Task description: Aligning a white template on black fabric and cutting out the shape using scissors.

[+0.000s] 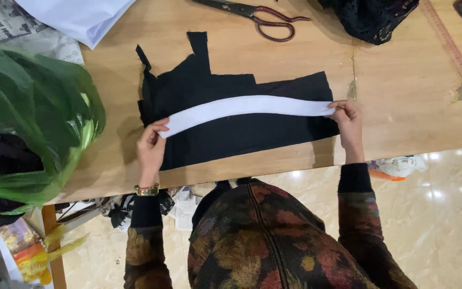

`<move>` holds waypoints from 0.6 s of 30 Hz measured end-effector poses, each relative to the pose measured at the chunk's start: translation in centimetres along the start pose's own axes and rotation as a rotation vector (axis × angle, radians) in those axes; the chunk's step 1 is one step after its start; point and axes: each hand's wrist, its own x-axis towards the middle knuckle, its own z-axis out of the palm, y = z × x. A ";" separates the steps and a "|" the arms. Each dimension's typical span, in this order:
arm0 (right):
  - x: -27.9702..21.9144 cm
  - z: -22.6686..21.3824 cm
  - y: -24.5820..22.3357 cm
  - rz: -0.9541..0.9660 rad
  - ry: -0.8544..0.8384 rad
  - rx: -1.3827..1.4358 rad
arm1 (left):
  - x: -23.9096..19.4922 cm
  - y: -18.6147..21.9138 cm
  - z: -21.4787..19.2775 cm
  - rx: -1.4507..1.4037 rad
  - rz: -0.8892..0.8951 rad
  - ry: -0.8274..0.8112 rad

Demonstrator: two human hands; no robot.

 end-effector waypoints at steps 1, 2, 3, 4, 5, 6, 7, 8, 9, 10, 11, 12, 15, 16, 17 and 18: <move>-0.2 0.0 0.2 0.011 -0.028 -0.105 | -0.6 0.1 -0.1 0.094 -0.040 -0.028; -0.3 0.0 -0.3 0.012 -0.027 -0.105 | -0.6 0.5 0.0 0.095 -0.041 -0.029; -0.5 0.2 -0.8 0.037 -0.025 -0.117 | -0.8 0.9 0.0 0.145 -0.049 -0.047; -0.7 0.3 -1.3 0.062 -0.023 -0.129 | -1.0 1.3 0.0 0.194 -0.057 -0.065; -0.2 0.0 -0.3 0.063 -0.023 -0.129 | -0.9 1.5 0.0 0.194 -0.057 -0.065; 0.3 -0.3 0.7 0.065 -0.015 -0.145 | -0.9 1.8 0.1 0.204 -0.052 -0.073; 0.8 -0.5 1.6 0.067 -0.009 -0.161 | -0.9 2.1 0.1 0.214 -0.048 -0.079; 0.7 0.1 1.1 0.066 -0.011 -0.161 | -0.9 2.3 0.0 0.214 -0.048 -0.077; 0.6 0.6 0.5 0.033 -0.018 -0.204 | -0.9 2.4 0.0 0.236 -0.040 -0.076; 0.5 1.1 0.0 -0.001 -0.025 -0.246 | -0.9 2.5 0.0 0.258 -0.031 -0.075; 0.7 1.0 0.3 -0.002 -0.025 -0.246 | -1.0 2.8 -0.1 0.258 -0.031 -0.075; 0.9 0.8 0.5 0.004 -0.023 -0.262 | -1.1 3.2 -0.1 0.240 -0.020 -0.066; 1.1 0.8 0.9 -0.005 -0.013 -0.283 | -1.5 3.1 -0.4 0.232 -0.013 -0.059; 1.1 0.9 1.0 -0.022 -0.004 -0.289 | -1.7 2.9 -0.6 0.239 -0.015 -0.060; 1.2 0.8 1.4 -0.023 -0.005 -0.289 | -1.9 1.6 -0.7 0.239 -0.015 -0.059; 1.3 0.7 1.8 -0.035 -0.008 -0.313 | -2.1 0.3 -0.8 0.291 0.007 -0.069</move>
